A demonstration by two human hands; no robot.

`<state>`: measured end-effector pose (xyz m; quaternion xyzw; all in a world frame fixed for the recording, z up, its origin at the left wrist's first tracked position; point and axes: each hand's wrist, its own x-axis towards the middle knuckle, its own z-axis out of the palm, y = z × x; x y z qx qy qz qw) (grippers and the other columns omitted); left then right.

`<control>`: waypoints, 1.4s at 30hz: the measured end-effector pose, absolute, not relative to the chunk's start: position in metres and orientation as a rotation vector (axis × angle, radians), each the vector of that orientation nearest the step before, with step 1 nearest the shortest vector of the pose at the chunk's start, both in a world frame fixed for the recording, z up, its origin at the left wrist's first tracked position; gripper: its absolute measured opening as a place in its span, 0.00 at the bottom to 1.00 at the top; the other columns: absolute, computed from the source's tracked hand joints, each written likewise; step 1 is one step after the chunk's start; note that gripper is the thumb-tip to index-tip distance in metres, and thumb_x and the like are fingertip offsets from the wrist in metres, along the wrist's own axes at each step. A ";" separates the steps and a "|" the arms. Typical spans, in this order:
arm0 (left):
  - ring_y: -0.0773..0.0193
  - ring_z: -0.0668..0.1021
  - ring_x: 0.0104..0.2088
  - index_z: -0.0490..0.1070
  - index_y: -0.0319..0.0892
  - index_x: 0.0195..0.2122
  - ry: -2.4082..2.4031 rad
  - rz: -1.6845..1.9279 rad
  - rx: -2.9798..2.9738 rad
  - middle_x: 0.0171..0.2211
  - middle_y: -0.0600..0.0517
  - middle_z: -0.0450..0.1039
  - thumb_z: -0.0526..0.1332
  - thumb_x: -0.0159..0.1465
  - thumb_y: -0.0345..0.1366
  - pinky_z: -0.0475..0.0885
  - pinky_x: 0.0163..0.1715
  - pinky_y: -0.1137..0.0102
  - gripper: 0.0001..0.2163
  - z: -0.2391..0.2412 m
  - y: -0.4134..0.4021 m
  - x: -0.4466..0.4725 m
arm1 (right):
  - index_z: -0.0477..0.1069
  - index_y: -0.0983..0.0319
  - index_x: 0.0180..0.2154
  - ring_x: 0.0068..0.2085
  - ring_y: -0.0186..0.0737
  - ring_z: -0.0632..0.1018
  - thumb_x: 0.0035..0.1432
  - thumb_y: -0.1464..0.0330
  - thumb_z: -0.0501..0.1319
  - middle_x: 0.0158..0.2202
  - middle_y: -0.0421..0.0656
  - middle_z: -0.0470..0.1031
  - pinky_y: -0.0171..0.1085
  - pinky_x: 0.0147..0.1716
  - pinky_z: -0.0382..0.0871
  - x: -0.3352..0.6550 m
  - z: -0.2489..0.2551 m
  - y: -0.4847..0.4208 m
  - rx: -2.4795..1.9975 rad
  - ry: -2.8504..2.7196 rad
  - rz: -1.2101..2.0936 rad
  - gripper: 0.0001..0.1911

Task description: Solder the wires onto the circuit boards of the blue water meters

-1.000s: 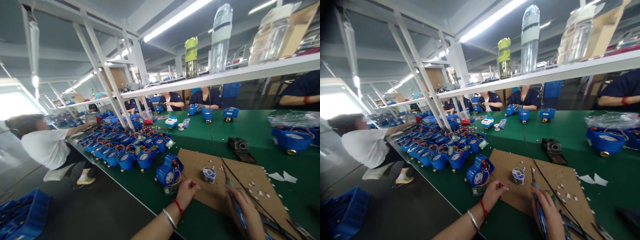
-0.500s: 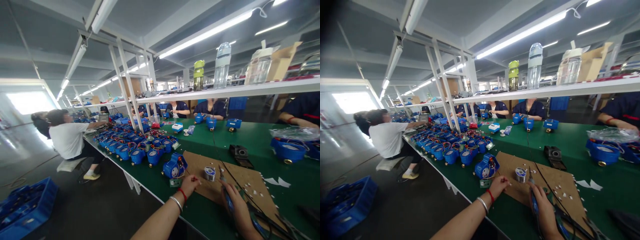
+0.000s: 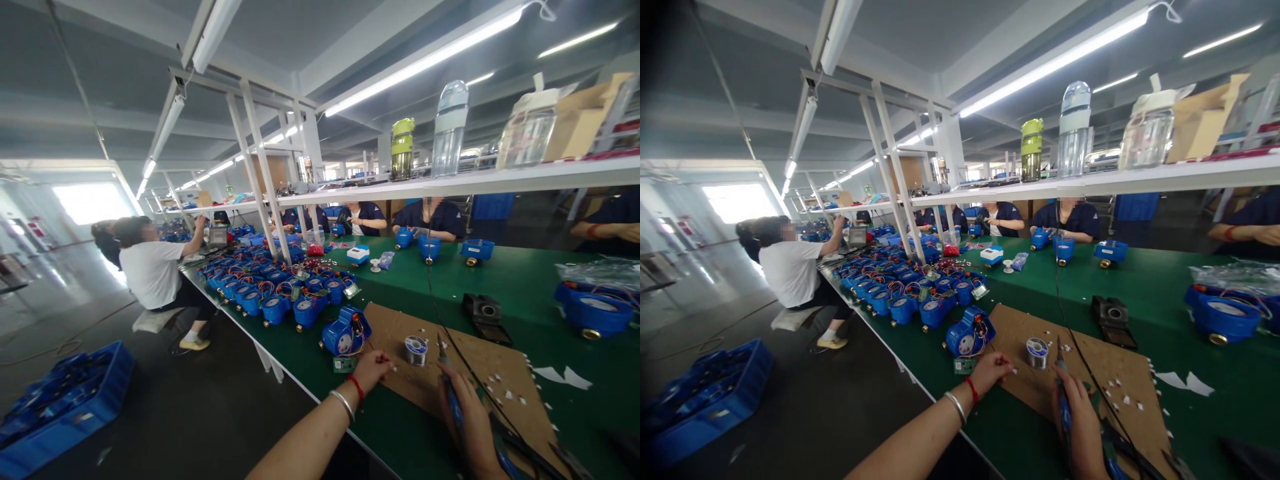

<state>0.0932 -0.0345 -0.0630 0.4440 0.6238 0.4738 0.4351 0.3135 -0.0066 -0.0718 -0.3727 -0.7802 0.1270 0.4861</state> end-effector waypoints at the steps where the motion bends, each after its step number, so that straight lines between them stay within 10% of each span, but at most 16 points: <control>1: 0.70 0.69 0.23 0.72 0.37 0.32 1.550 1.182 1.104 0.25 0.56 0.71 0.66 0.54 0.39 0.63 0.27 0.73 0.11 -0.063 -0.035 0.093 | 0.63 0.59 0.57 0.46 0.48 0.77 0.66 0.63 0.49 0.47 0.49 0.72 0.44 0.46 0.70 0.314 -0.073 -0.005 -0.902 -1.894 0.313 0.20; 42: 0.68 0.69 0.24 0.72 0.37 0.34 1.656 1.133 1.085 0.21 0.56 0.68 0.65 0.52 0.52 0.61 0.28 0.71 0.20 -0.059 -0.031 0.098 | 0.65 0.60 0.54 0.46 0.48 0.76 0.66 0.66 0.51 0.46 0.50 0.73 0.48 0.49 0.70 0.321 -0.076 0.000 -0.858 -1.721 0.523 0.17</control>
